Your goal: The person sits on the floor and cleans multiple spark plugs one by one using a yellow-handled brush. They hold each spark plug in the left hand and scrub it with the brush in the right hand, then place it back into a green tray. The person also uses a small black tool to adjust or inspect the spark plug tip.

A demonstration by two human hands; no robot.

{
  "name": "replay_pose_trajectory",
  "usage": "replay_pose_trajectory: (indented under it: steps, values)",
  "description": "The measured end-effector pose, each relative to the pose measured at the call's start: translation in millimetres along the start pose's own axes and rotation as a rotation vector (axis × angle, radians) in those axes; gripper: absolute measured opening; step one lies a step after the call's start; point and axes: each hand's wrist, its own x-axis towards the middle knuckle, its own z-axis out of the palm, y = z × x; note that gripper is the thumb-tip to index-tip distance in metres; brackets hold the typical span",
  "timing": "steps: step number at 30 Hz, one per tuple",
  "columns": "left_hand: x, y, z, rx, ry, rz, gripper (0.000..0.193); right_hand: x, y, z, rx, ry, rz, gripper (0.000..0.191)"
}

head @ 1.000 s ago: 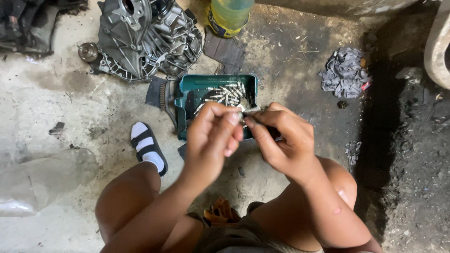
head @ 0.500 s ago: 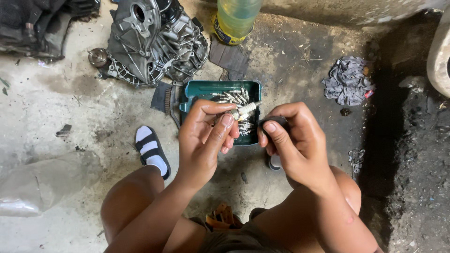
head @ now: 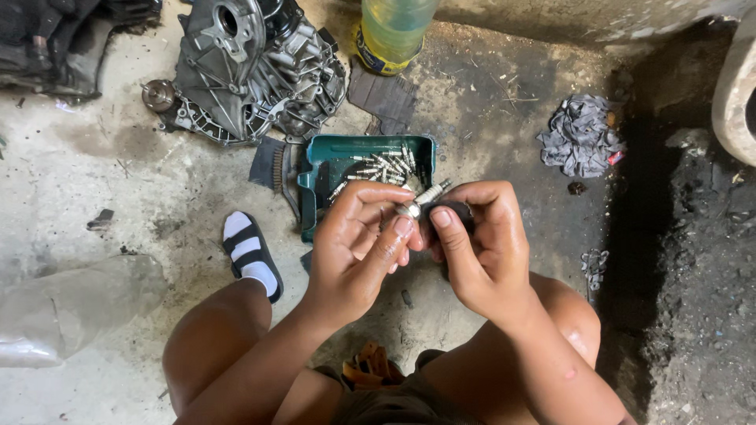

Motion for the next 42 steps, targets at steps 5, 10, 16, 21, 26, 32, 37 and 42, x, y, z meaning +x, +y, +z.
replay_pose_trajectory:
  steps: [5,10,16,21,26,32,37,42]
  values:
    - [-2,-1,0,0.003,0.027,0.039,0.027,2,-4,-5,0.049,0.012,-0.006,0.014]
    - [-2,0,-2,0.025,0.057,0.018,0.029,8,-14,-16,0.177,-0.053,0.144,0.013]
    - [-2,-1,-5,0.007,0.059,0.017,0.028,18,-12,-24,0.678,-0.146,0.380,0.020]
    - [-3,-1,-7,0.018,0.065,0.034,0.027,21,-8,-34,0.990,-0.250,0.478,0.023]
    - [-3,-3,-8,0.048,0.072,0.037,0.027,21,-7,-36,1.018,-0.333,0.393,0.029]
    - [-4,-5,-6,0.048,0.076,0.026,0.027,17,-8,-34,0.984,-0.321,0.393,0.029]
    - [-3,-7,-4,0.022,0.076,0.030,0.026,15,-6,-35,1.012,-0.345,0.396,0.031]
    - [-2,-7,-4,0.053,0.075,0.046,0.024,15,0,-32,0.901,-0.246,0.297,0.026]
